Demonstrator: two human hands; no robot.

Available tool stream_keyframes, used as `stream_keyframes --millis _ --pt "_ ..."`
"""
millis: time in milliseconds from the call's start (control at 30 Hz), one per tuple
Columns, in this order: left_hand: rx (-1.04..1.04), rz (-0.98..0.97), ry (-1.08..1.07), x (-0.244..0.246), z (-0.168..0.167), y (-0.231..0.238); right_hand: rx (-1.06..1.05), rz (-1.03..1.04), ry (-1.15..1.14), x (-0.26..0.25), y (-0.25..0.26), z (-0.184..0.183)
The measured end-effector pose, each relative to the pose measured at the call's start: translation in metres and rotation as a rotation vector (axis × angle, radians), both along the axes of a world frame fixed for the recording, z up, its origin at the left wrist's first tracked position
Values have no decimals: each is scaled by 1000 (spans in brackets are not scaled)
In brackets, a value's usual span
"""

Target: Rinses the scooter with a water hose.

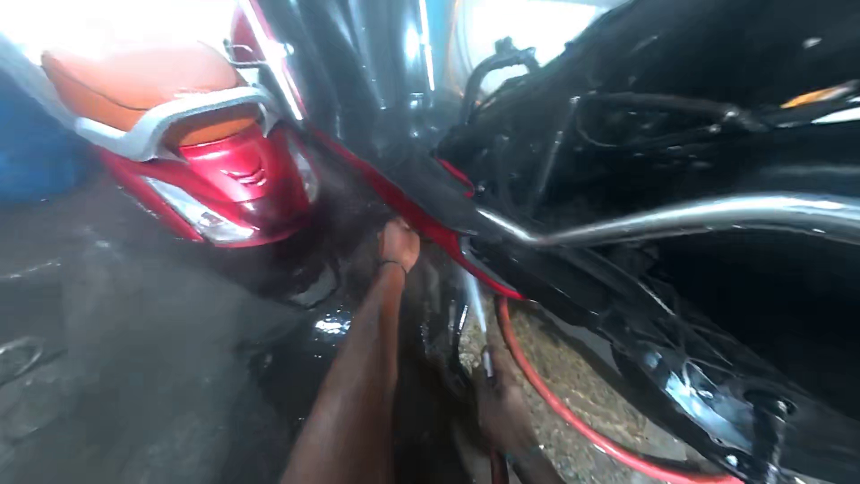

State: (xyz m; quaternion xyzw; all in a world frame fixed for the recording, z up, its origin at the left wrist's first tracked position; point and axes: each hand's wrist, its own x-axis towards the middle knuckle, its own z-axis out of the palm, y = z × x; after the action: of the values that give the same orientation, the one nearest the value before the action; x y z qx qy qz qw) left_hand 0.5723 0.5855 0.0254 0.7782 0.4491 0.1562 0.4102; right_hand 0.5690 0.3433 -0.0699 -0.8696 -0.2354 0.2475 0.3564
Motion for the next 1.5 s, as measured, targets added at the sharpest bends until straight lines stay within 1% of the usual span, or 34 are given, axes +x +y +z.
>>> stream_keyframes --millis 33,100,133,200,267,300,367,400,500,567,633,700,733,800,933,967,1000,1067,1100,1133,1200,1267,1333,1433,1500 --pt "-23 -6 -21 -2 -4 2 -37 8 -13 7 15 -10" --pt "-78 -9 -93 -2 -5 5 -111 108 -33 15 48 -23" --pt "-117 -2 -128 -2 -4 6 -106 122 -68 16 64 -29" --pt "-188 8 -141 -3 -4 8 -69 69 -132 17 90 -38" --pt "-242 8 -90 -4 -4 9 -82 33 -118 19 107 -40" --pt "-250 7 -63 -2 -6 11 -88 46 -116 20 114 -40" --pt "-266 5 -64 1 -8 14 -41 133 -141 12 120 -33" --pt "-273 -5 -64 0 -8 15 -46 184 -124 3 119 -22" --pt "-283 -17 -62 -3 -10 14 -25 212 -46 -25 96 6" --pt "-262 -33 -50 -10 -14 14 -10 174 27 -30 63 15" --pt "-243 -38 -35 -27 -23 19 12 108 88 -29 28 30" --pt "-204 -22 55 -48 -35 36 53 81 91 -28 8 50" --pt "-189 -23 85 -55 -43 49 60 95 88 -27 6 57" --pt "-179 -19 65 -61 -61 65 27 149 147 -25 12 67" --pt "-131 9 48 -57 -70 70 110 62 205 -19 27 71" --pt "-110 10 43 -57 -69 71 88 96 215 -17 28 72" --pt "-86 27 6 -57 -71 73 39 164 238 -18 29 73" --pt "-62 69 -154 -61 -81 73 -29 262 303 -24 26 74" --pt "-79 81 -240 -59 -88 71 -19 259 308 -26 17 73" --pt "-138 90 -305 -56 -91 65 -3 232 293 -26 4 72" --pt "-247 164 -403 -45 -95 48 13 144 207 -23 -26 63" --pt "-313 253 -487 -36 -87 30 36 39 129 -20 -51 44" --pt "-363 272 -571 -29 -72 5 66 -6 123 -20 -72 28" --pt "-457 231 -716 -10 -45 -31 85 76 156 -31 -96 32" --pt "-503 223 -755 -5 -39 -48 113 87 137 -32 -119 37"
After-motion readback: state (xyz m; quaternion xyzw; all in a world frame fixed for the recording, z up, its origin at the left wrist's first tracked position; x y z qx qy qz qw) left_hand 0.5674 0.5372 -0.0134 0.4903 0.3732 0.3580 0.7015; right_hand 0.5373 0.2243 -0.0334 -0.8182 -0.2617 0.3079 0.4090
